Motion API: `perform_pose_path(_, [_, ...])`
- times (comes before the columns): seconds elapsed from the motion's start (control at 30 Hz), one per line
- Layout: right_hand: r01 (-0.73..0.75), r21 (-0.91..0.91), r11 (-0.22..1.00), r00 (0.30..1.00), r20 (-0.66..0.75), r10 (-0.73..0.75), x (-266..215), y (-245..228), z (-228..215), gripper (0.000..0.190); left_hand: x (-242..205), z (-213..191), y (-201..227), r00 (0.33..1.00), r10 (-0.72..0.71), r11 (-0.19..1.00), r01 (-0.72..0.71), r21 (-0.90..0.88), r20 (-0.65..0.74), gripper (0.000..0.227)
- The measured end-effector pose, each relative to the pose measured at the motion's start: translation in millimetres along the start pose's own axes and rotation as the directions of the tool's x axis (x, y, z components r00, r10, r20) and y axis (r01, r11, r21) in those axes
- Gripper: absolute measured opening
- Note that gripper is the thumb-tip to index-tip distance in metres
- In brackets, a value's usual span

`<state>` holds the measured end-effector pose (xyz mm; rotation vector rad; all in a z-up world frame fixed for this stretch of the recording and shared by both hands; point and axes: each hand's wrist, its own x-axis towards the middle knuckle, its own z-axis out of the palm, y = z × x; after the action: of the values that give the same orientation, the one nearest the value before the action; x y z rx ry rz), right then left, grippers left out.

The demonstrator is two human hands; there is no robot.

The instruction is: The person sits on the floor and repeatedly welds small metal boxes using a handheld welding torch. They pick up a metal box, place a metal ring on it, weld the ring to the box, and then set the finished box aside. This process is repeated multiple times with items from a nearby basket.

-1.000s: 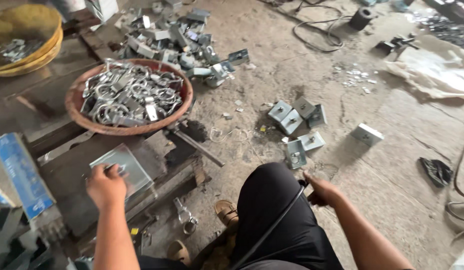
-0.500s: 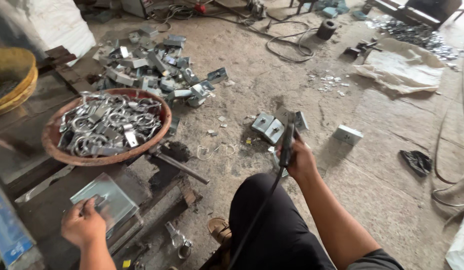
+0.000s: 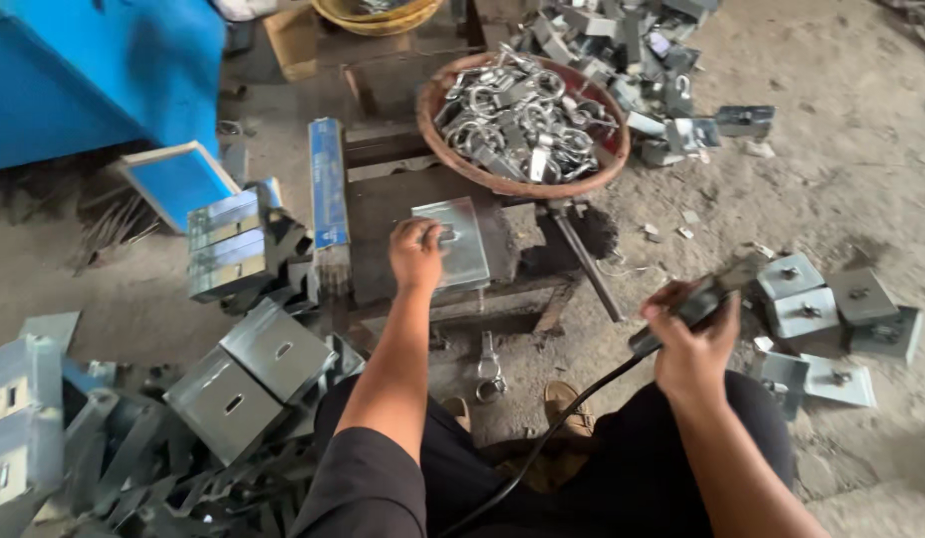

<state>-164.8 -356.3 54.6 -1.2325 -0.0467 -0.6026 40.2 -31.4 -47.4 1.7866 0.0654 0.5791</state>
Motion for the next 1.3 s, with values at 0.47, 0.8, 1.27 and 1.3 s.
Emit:
perform_pose_path(0.47, [-0.181,-0.571,0.801,0.97,0.032,0.242,-31,28,1,0.063,-6,1,-14,0.97,0.237,0.961,-0.226,0.162,-0.054,0.011])
perform_pose_path(0.8, [-0.202,-0.534,0.821,0.964,0.041,0.264,-28,41,-1,0.056,-3,1,-19,0.962,0.261,0.953,-0.245,0.179,-0.075,0.013])
perform_pose_path(1.27, [-0.209,-0.432,0.877,0.958,0.087,0.272,-27,44,-1,0.051,-4,3,-21,0.956,0.279,0.954,-0.266,0.138,-0.087,0.01])
perform_pose_path(1.3, [-0.21,-0.411,0.887,0.959,0.092,0.269,-27,45,0,0.051,-4,3,-21,0.958,0.276,0.955,-0.264,0.134,-0.084,0.01])
